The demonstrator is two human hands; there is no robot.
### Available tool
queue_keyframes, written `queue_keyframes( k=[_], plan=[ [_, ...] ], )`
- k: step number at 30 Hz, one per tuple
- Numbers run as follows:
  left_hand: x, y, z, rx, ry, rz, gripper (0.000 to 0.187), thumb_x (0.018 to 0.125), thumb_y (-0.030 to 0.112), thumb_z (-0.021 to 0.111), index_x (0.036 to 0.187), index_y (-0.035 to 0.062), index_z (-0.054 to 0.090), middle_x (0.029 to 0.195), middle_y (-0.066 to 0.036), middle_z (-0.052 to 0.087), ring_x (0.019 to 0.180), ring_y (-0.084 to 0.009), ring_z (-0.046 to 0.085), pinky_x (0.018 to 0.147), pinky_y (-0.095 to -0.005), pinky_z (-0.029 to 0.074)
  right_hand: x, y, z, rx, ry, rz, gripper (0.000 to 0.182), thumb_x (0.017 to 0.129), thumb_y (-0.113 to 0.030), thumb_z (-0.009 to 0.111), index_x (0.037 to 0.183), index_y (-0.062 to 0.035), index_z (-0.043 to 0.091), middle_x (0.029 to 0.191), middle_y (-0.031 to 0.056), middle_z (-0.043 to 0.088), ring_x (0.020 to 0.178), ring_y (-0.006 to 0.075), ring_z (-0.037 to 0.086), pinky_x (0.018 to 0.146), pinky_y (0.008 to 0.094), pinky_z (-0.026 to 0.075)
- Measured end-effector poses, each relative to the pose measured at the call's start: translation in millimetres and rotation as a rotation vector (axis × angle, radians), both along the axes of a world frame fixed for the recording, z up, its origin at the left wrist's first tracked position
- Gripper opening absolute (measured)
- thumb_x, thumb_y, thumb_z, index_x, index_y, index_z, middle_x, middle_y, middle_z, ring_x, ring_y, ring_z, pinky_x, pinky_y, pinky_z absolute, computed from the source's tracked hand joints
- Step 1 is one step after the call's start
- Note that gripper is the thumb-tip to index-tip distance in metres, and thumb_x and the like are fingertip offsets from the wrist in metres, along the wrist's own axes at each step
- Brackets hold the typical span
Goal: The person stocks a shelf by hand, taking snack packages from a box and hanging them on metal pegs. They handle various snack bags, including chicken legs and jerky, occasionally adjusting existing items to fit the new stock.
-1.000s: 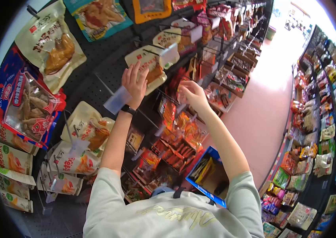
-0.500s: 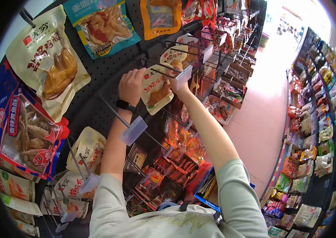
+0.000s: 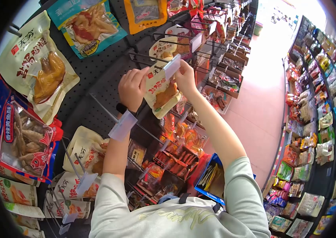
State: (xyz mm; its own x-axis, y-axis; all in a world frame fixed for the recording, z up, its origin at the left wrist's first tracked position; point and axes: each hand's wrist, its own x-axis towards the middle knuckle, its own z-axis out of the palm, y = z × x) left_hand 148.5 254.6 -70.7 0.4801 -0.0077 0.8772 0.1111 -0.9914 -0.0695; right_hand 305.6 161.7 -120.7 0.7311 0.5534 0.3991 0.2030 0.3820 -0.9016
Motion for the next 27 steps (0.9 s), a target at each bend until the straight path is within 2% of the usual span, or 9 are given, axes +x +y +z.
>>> queue_keyframes(
  k=[4,7,10,14,17,23,27],
  plan=[
    [8.7,-14.7,-9.3,-0.192,-0.098,-0.142,0.023,0.078,0.001,0.063,0.101,0.0035,0.061,0.078,-0.006,0.061,0.07,-0.0176,0.06,0.062,-0.028,0.046,5.1,-22.7,5.7,-0.041,-0.02,0.037,0.013,0.09,-0.011,0.05,0.097,-0.0036,0.057,0.079,-0.0013,0.059,0.068,0.0051,0.055,0.052,0.0213,0.049],
    [13.7,-36.0,-19.9,-0.819,-0.25,-0.355,0.021,0.082,0.004,0.064,0.102,0.001,0.058,0.081,-0.006,0.063,0.071,-0.0104,0.059,0.063,-0.0234,0.047,5.1,-36.5,9.2,-0.037,-0.053,0.022,0.013,0.09,-0.014,0.051,0.096,-0.0033,0.057,0.077,-0.0014,0.058,0.065,0.0045,0.053,0.048,0.0205,0.047],
    [18.6,-45.8,-23.1,-1.063,-0.345,-0.537,0.022,0.084,0.008,0.065,0.102,-0.001,0.057,0.084,-0.005,0.063,0.076,-0.0066,0.057,0.065,-0.0222,0.046,9.5,-46.9,8.7,-0.066,-0.079,0.032,0.013,0.09,-0.014,0.051,0.095,-0.0031,0.058,0.076,-0.0014,0.058,0.064,0.0046,0.053,0.048,0.0203,0.047],
    [25.6,-45.5,-41.4,-1.138,-0.344,-0.544,0.021,0.085,0.013,0.065,0.098,-0.0015,0.059,0.092,-0.006,0.064,0.08,-0.0084,0.059,0.071,-0.0224,0.047,5.9,-60.7,16.2,-0.137,-0.05,0.07,0.014,0.09,-0.015,0.052,0.095,-0.0029,0.058,0.076,-0.0004,0.059,0.063,0.005,0.053,0.046,0.0206,0.046],
    [25.8,-52.1,-39.9,-1.267,-0.248,-0.461,0.022,0.086,0.016,0.064,0.098,-0.0015,0.06,0.094,-0.005,0.064,0.081,-0.0089,0.059,0.072,-0.0231,0.047,7.5,-60.6,14.1,-0.123,-0.033,0.085,0.015,0.09,-0.016,0.053,0.096,-0.0025,0.058,0.077,0.0002,0.059,0.064,0.0062,0.055,0.047,0.0214,0.047],
    [24.3,-73.6,-30.6,-1.316,-0.207,-0.56,0.024,0.088,0.018,0.061,0.1,-0.0023,0.061,0.095,-0.005,0.064,0.082,-0.0089,0.059,0.072,-0.0241,0.047,7.1,-71.7,16.5,-0.07,-0.009,0.058,0.017,0.09,-0.016,0.053,0.097,-0.0016,0.057,0.079,0.001,0.06,0.066,0.0065,0.055,0.048,0.0216,0.047],
    [27.3,-87.6,-42.0,-1.35,-0.107,-0.489,0.021,0.088,0.016,0.06,0.098,-0.0024,0.061,0.092,-0.005,0.064,0.08,-0.0085,0.059,0.07,-0.0235,0.047,14.5,-89.8,-2.0,-0.216,0.017,0.066,0.016,0.089,-0.018,0.054,0.095,-0.0031,0.059,0.082,-0.001,0.06,0.07,0.0051,0.055,0.05,0.0217,0.049]
  ],
)
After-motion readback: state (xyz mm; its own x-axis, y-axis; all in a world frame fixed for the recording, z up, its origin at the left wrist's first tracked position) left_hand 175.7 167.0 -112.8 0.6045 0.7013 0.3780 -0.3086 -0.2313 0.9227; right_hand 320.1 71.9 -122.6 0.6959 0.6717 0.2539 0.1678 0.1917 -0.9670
